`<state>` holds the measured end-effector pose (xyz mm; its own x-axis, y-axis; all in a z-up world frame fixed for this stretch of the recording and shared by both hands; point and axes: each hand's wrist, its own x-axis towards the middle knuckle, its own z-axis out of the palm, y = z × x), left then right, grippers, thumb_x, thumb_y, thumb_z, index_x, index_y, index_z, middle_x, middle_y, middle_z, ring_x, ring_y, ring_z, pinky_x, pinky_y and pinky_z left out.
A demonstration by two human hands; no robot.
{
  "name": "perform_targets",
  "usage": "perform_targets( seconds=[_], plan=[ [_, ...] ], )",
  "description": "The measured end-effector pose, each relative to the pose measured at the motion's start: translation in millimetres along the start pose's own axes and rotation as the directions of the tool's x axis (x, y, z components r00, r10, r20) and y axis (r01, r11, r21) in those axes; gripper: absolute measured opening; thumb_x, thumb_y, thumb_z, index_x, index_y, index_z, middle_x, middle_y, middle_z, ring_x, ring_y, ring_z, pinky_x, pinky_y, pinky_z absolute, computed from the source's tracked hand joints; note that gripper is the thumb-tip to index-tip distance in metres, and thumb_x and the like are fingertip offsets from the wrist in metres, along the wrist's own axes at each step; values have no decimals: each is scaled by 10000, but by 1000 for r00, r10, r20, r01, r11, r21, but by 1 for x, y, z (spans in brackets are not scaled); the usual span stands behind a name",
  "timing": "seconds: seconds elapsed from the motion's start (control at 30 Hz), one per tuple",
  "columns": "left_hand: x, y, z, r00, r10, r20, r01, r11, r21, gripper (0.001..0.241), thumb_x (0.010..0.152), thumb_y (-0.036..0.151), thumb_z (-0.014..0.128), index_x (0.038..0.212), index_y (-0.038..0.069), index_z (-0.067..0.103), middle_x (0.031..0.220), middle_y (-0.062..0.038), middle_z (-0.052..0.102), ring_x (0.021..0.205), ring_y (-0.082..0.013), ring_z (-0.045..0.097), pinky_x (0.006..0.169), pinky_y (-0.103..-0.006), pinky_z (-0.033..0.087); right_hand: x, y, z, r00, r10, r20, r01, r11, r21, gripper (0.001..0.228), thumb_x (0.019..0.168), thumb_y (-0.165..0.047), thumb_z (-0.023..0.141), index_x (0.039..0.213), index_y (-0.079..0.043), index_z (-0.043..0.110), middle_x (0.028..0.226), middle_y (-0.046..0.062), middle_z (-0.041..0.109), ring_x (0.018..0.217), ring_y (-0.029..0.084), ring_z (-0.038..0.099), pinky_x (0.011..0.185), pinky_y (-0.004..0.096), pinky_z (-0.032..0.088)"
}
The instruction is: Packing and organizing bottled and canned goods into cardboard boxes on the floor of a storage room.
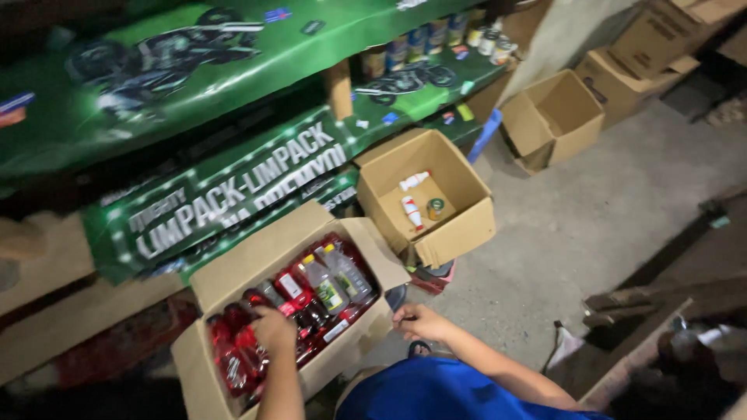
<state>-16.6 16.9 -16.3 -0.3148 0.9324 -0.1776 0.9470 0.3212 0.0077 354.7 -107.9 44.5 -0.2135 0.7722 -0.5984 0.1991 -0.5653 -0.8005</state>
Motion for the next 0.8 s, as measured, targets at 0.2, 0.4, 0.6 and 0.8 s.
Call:
perform_targets(
  seconds=[0.2, 0.4, 0.6, 0.8],
  plan=[
    [1, 2, -12, 997, 3, 78, 11, 985, -174, 1148, 787, 430, 832, 1536, -170, 202, 1204, -365, 648, 1105, -429, 672, 882, -485, 596, 3, 24, -14, 998, -58, -28, 62, 986, 153, 254, 920, -173, 705, 1151, -72, 676, 1051, 39, 733, 830, 107, 701, 715, 269, 574],
    [3, 4, -3, 980, -104, 169, 137, 971, -194, 1220, 790, 474, 842, 1587, -112, 129, 1276, -352, 639, 1155, -447, 678, 966, -481, 571, 8, 29, -18, 996, -81, 32, 72, 976, 206, 256, 893, -158, 663, 1144, -107, 655, 984, 46, 751, 812, 149, 721, 724, 298, 598],
    [-12, -1, 12, 919, -251, 304, 368, 824, -431, 1303, 780, 360, 846, 1650, 69, -79, 1292, -376, 608, 1159, -513, 646, 1029, -524, 512, 12, 22, -23, 1000, -28, -10, 29, 996, 83, 266, 887, -179, 649, 1144, -116, 673, 979, 41, 749, 779, 145, 714, 691, 300, 584],
    [-14, -13, 38, 922, -226, 316, 379, 352, -856, 1080, 760, 170, 879, 1567, 128, 162, 1331, -227, 487, 1022, -421, 650, 600, -543, 637, 24, 28, -33, 997, -79, 5, 78, 990, 121, 270, 893, -155, 638, 1141, -59, 687, 980, 46, 747, 776, 153, 714, 680, 299, 584]
  ],
)
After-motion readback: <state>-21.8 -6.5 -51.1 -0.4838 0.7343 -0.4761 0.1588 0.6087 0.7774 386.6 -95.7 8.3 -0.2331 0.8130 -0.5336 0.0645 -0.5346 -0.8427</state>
